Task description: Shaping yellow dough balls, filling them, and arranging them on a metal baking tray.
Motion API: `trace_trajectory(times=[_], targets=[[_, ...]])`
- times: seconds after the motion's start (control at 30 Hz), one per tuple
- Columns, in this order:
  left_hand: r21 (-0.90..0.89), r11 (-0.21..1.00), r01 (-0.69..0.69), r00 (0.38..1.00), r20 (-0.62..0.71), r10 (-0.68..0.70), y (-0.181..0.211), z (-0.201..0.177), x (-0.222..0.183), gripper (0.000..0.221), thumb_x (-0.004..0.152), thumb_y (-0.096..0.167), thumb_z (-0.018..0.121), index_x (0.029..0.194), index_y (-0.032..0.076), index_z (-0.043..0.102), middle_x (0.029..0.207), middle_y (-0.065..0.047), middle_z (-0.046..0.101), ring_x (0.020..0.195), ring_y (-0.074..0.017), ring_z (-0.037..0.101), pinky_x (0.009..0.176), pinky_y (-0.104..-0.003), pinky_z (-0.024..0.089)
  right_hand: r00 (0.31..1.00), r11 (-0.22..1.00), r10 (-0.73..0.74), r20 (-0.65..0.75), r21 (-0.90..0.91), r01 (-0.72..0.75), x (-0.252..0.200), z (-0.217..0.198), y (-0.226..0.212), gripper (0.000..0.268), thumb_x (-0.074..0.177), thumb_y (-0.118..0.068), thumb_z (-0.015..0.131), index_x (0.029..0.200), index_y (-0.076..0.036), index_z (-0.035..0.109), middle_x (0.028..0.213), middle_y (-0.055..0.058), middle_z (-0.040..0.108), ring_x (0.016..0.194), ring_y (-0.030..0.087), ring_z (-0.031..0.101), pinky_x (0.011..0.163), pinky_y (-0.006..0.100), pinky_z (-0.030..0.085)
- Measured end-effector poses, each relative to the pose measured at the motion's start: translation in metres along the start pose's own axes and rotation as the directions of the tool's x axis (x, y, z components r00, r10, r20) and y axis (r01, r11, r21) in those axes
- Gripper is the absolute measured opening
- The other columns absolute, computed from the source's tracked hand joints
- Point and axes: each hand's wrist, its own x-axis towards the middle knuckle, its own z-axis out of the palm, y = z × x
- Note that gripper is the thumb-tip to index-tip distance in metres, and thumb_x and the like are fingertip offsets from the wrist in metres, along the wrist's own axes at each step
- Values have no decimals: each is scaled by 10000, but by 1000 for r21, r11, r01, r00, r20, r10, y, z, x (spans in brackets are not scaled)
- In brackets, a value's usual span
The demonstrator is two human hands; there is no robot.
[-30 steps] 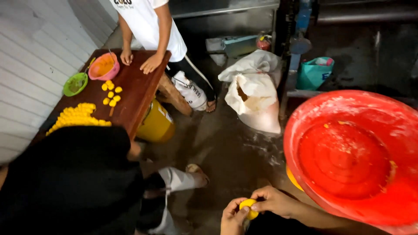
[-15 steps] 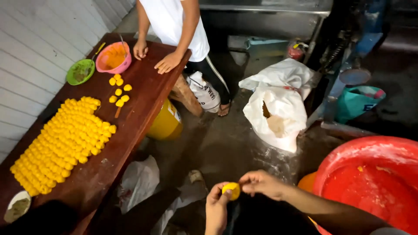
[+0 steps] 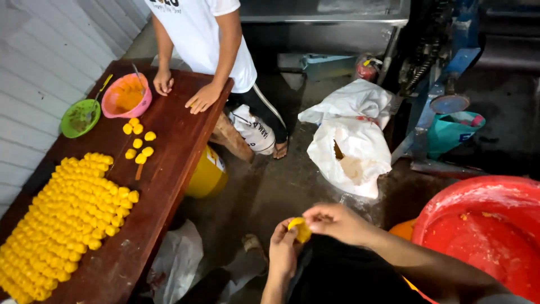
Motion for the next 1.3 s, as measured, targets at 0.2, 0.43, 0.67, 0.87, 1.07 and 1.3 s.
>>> trace_trajectory(times=[0.2,0.43,0.67,0.87,1.07,1.3], targets=[[-280,957,71,993,106,-43,6,-8,9,297,1014,50,465,1236,-50,634,1086,-200,665,937,-263,627,839,-383,519,872,651,-376,313,-581,488,8,39,-25,394,889,-13,608,1280,2,655,1381,113,636,1117,237,690,901,305,581],[-308,948,86,991,128,-49,7,-19,12,306,1037,89,470,1255,-66,618,1092,-215,663,920,-265,618,853,-416,531,835,643,-504,221,-550,533,8,45,1,346,870,14,596,1204,-10,685,1340,114,657,1103,281,691,902,340,572],[-328,937,117,990,109,-86,11,-18,19,314,1028,72,493,1285,-59,617,1156,-221,668,968,-290,623,850,-438,542,847,675,-520,112,-553,488,10,39,1,280,852,-24,683,1127,-1,727,1250,129,709,996,266,749,837,332,620],[-366,925,102,986,159,-46,9,-18,20,334,1017,87,510,1301,-73,582,1190,-234,660,1003,-318,640,897,-458,555,865,689,-498,63,-577,439,11,29,5,225,840,-27,689,1062,-14,721,1159,96,712,954,264,727,812,322,596],[-354,932,84,989,145,-34,16,-10,15,339,1017,73,487,1306,-80,578,1197,-255,655,1012,-333,642,901,-465,557,854,587,-494,166,-661,468,14,20,20,310,826,18,646,1119,-55,714,1252,91,606,1048,268,649,851,311,554],[-378,923,69,994,108,-30,22,-10,15,331,1033,79,466,1316,-66,559,1186,-232,644,983,-294,636,875,-441,568,859,610,-483,170,-639,469,18,18,20,358,805,31,650,1149,-39,717,1308,98,583,1026,235,659,789,273,553]])
